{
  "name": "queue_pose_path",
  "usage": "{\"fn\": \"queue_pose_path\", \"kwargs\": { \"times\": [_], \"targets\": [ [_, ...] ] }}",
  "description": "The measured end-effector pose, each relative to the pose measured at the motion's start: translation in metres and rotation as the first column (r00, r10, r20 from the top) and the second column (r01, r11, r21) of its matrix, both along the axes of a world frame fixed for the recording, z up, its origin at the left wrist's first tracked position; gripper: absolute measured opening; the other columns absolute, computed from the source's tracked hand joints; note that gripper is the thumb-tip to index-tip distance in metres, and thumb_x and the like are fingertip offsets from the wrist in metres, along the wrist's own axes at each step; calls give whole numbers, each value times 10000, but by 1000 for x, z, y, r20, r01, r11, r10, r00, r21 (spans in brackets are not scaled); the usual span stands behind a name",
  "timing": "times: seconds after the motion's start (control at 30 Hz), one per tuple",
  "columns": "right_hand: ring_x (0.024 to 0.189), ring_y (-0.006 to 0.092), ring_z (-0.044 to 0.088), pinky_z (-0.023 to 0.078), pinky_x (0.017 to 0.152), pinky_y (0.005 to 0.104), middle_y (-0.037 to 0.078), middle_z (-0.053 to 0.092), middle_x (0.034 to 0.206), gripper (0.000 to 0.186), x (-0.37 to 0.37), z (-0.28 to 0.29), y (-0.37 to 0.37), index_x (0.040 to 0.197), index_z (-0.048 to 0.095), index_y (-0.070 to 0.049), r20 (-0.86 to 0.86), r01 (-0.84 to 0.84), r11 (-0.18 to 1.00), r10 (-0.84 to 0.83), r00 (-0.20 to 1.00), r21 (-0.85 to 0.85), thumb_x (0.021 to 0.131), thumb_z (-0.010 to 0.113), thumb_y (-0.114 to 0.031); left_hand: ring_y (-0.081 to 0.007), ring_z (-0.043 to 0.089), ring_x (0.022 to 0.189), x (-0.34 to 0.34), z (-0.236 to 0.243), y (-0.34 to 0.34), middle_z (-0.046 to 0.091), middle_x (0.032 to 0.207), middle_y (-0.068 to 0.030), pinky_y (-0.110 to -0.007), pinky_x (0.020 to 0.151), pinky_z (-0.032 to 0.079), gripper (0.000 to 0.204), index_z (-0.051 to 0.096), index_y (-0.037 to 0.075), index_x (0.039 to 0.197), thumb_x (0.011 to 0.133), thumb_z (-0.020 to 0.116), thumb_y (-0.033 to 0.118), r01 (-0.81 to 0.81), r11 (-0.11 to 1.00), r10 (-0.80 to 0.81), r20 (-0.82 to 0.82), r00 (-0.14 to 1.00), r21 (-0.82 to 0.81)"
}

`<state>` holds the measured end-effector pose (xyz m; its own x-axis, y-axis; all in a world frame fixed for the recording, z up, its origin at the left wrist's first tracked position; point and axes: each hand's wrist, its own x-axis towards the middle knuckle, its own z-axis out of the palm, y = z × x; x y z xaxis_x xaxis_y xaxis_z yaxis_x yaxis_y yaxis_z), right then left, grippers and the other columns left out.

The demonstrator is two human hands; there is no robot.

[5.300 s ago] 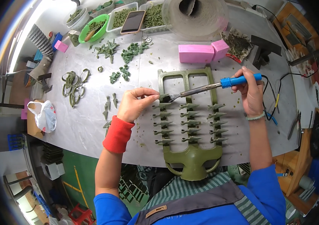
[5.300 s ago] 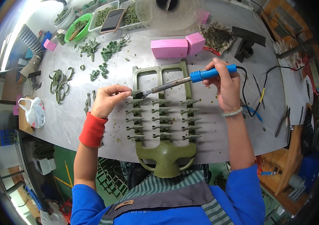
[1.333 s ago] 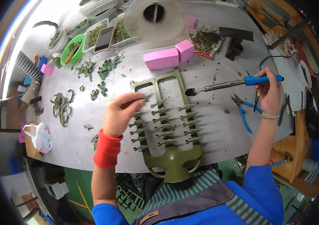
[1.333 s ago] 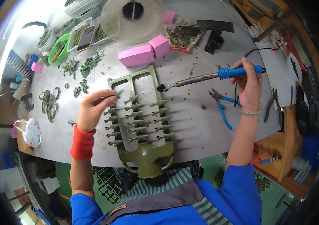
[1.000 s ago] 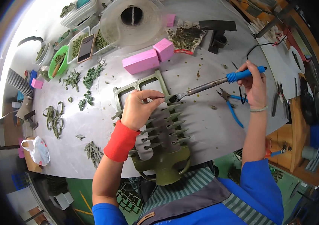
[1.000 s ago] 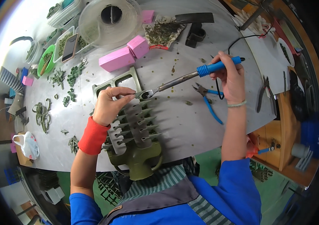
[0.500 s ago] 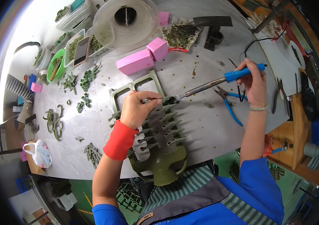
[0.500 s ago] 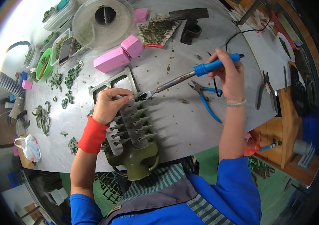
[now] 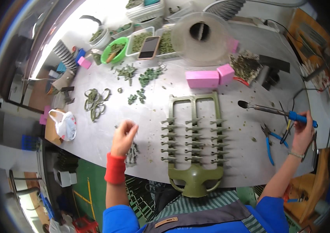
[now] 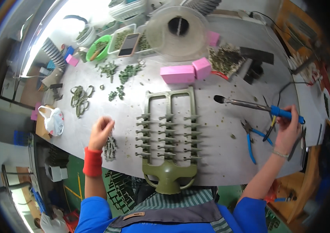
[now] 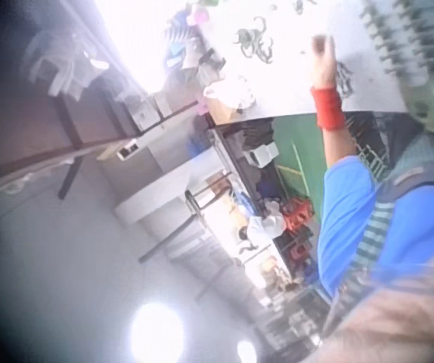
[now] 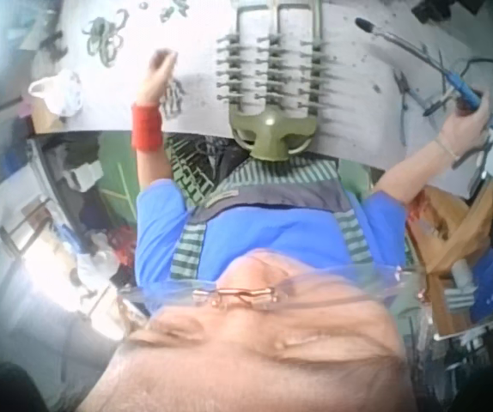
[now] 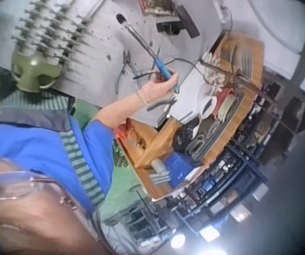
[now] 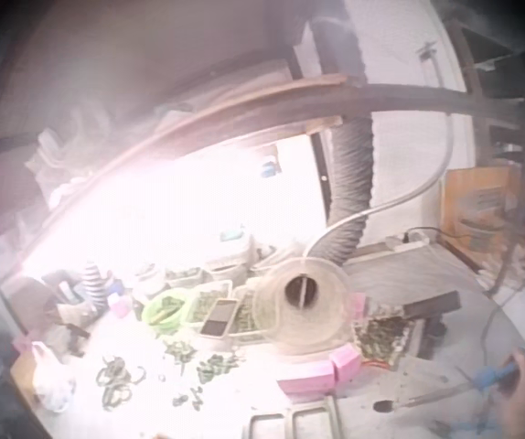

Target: The person solders small green components onto a larger green frame using a soldering iron. The person picks up individual green pieces from a pile and attaches them to the frame one by one.

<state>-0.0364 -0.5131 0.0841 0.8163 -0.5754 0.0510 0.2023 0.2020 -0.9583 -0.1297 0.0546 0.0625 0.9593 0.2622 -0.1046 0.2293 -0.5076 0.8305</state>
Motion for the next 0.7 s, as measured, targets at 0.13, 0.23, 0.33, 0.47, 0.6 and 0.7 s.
{"fn": "queue_pose_path", "kwargs": {
  "times": [0.13,0.23,0.33,0.47,0.6,0.7],
  "targets": [
    [589,94,569,510,576,184,45,620,776,233,6,-1,11,855,648,-8,26,50,993,-53,998,106,893,667,-237,-117,635,809,-87,30,-14,676,887,-67,-259,711,531,248,639,-30,1073,973,563,184,28,871,-292,-471,833,-490],
    [599,96,564,507,575,190,41,619,780,232,6,-4,14,853,648,-8,40,90,987,-96,995,135,896,664,-235,-145,637,981,-117,11,-55,665,1092,-110,-269,861,531,352,557,-21,1272,992,532,192,8,709,-473,-466,748,-706],
    [610,96,560,499,580,195,40,615,795,236,5,-9,21,880,640,-12,73,79,986,-90,993,146,908,649,-246,-141,602,1075,-129,-9,-98,610,1213,-67,-272,890,509,389,487,13,1339,990,533,180,-114,603,-384,-412,827,-790],
    [628,94,555,492,587,189,42,608,804,242,4,-20,21,889,625,-16,62,89,978,-102,993,188,914,642,-257,-105,596,1076,-128,-4,-118,625,1170,-14,-240,877,468,374,480,76,1325,991,537,234,-212,561,-307,-438,845,-801],
    [631,97,553,492,587,192,41,605,798,249,3,-22,18,878,622,-15,64,56,977,-71,995,206,912,644,-261,-115,613,1046,-133,-10,-119,637,1118,-37,-267,890,456,323,479,88,1281,998,514,238,-211,499,-323,-407,855,-840],
    [624,100,555,495,585,195,40,604,796,250,2,-22,16,870,619,-15,64,70,974,-86,994,217,910,645,-260,-124,615,1035,-136,-17,-118,638,1100,-44,-288,905,465,331,475,81,1286,994,519,231,-206,485,-313,-388,867,-850]
  ]
}}
